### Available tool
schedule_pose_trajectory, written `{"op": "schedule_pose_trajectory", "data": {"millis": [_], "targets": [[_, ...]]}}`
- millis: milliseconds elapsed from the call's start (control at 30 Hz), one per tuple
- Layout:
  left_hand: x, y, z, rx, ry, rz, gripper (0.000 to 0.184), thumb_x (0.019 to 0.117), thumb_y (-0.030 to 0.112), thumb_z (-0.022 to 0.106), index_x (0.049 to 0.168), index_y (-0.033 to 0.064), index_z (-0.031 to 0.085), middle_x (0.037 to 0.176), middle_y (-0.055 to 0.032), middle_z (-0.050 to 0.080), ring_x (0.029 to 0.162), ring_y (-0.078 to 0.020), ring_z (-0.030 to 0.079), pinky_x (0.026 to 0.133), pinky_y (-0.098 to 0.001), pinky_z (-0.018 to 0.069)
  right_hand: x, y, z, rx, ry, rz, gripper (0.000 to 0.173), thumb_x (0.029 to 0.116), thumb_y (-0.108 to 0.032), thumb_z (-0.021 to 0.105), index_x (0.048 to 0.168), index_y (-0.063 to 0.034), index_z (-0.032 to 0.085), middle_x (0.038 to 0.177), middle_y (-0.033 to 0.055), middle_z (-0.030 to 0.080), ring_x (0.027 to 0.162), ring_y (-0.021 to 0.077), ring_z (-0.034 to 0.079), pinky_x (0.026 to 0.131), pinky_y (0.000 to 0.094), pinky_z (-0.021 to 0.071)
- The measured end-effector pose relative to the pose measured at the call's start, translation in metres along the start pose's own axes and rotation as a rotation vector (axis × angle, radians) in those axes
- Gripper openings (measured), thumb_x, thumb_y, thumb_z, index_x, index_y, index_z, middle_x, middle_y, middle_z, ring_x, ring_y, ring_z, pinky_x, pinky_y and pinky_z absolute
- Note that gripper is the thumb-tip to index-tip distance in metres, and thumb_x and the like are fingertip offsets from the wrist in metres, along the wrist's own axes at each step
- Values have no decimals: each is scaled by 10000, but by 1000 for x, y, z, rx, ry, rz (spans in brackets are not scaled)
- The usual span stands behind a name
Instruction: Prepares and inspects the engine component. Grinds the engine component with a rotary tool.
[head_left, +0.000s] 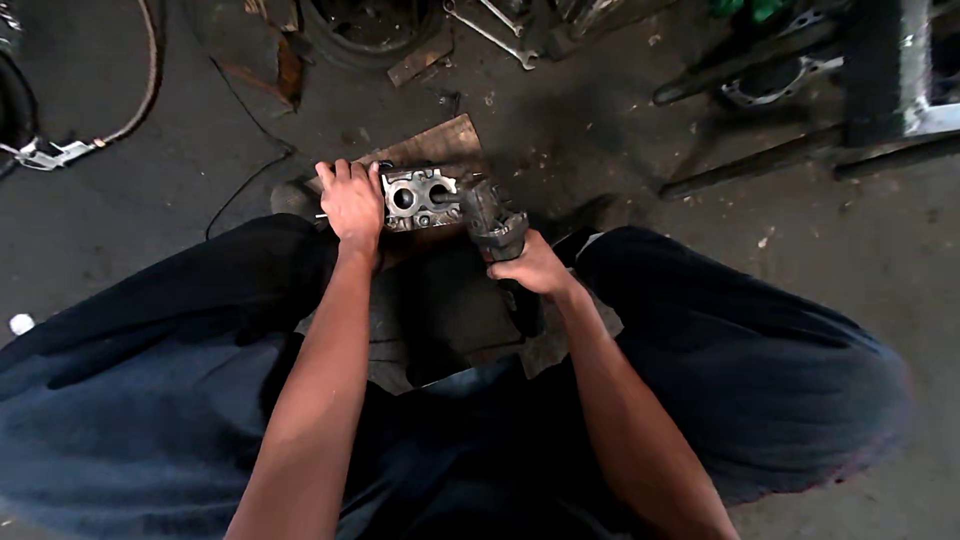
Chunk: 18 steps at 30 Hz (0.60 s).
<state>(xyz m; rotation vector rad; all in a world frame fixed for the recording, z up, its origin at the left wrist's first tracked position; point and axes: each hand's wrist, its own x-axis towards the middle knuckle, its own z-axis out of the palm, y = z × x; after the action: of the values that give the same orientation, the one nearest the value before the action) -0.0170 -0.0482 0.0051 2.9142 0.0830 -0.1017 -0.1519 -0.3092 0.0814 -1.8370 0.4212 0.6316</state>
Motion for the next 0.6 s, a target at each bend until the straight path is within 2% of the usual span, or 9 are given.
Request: {"op": "schedule_pose_trajectory", "data": {"millis": [133, 267, 367, 467, 600], "targets": [[-1, 0, 1, -1, 22, 7, 541, 1104, 435, 392, 1076, -5, 706, 1230, -202, 655, 1278, -434, 555, 855, -585, 550, 1, -3, -5, -28, -10, -34, 491, 622, -68, 866, 1078, -68, 686, 924, 61, 734, 844, 154, 720, 751, 389, 626], [-6, -1, 3, 14, 34, 19, 547, 1107, 436, 379, 1098, -5, 703, 1225, -208, 653, 1272, -444, 555, 844, -582, 552, 12, -3, 10, -111, 9, 18, 549, 630, -138, 897, 1126, -76, 669, 954, 85, 726, 880, 195, 714, 775, 464, 611], [-8, -2, 3, 15, 28, 17, 548, 1107, 435, 376, 1098, -5, 702, 1239, -208, 648, 1281, -445, 549, 832, -585, 554, 13, -4, 14, -122, 11, 42, 573, 626, -152, 899, 1141, -84, 658, 966, 90, 721, 888, 208, 712, 772, 481, 608], [-5, 0, 2, 8, 29, 14, 541, 1107, 430, 386, 1084, -10, 700, 1228, -216, 649, 1281, -443, 549, 828, -585, 551, 7, -6, 3, -113, 0, 16, 545, 626, -148, 883, 1122, -86, 667, 950, 75, 724, 873, 190, 714, 756, 458, 611], [-2, 1, 0, 11, 26, 6, 533, 1105, 428, 393, 1087, -3, 706, 1231, -203, 652, 1278, -438, 555, 831, -587, 554, -3, -8, -12, -69, -3, -20, 507, 630, -74, 875, 1097, -76, 676, 932, 61, 734, 845, 162, 720, 743, 402, 625]]}}
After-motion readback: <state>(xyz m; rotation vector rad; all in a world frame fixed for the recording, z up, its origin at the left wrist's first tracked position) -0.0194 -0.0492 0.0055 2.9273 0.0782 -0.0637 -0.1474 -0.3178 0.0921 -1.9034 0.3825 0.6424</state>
